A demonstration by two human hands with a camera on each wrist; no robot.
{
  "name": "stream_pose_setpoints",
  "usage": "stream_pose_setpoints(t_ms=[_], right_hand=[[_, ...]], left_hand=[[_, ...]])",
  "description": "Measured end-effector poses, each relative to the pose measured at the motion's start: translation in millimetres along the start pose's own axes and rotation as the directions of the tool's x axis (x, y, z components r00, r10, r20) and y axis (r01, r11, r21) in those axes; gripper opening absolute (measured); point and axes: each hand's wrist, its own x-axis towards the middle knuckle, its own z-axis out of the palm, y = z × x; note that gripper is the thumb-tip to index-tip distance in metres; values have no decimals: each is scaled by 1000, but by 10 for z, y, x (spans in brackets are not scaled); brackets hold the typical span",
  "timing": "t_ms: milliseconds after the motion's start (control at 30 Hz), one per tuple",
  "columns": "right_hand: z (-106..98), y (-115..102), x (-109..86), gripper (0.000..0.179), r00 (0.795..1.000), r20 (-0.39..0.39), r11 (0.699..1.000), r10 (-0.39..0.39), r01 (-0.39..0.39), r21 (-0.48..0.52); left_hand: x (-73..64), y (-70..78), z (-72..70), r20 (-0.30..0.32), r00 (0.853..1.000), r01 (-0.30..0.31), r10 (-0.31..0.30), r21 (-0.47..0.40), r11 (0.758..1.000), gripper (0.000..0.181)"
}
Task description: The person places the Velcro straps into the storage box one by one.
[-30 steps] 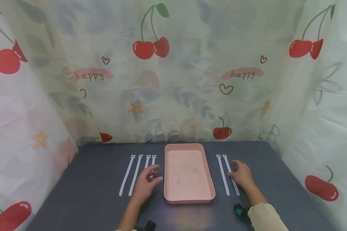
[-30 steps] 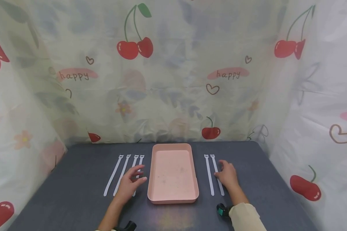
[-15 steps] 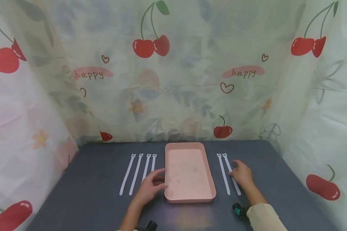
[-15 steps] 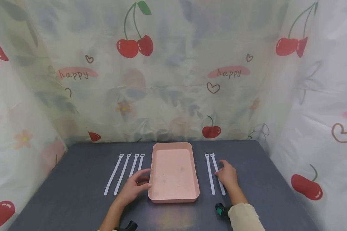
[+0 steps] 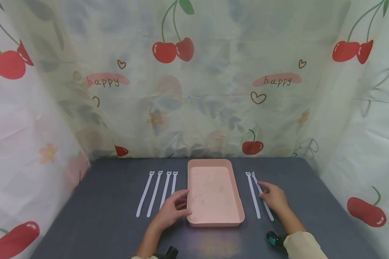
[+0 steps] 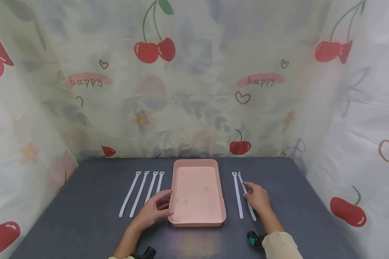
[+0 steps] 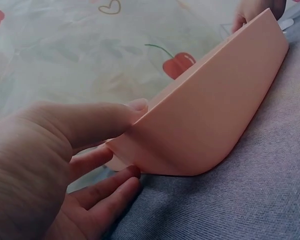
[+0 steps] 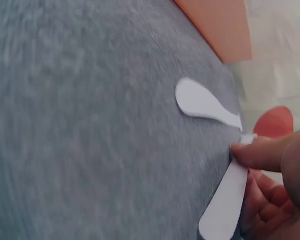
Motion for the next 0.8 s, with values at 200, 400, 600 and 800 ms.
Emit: stream_pose_setpoints(t_ms=[200,400,600,800], right_hand=[[-7,72,-27,34,999,-7,999,-36,37,38],[-15,105,-24,27,998,-4,995,-69,69,70],[-18,137,-25,20,997,5,994,-74,74,76],[-18,137,-22,18,998,11,996,-66,65,65]], left_hand=[[12,-14,3,3,1000,-13,13,13,1000,66],[12,31,9,-2,1000,3,-3,28,1000,70],[-10,51,9,3,1000,23,-24,29,999,71],[-11,14,8,15,1000,26,-27,15,1000,69]])
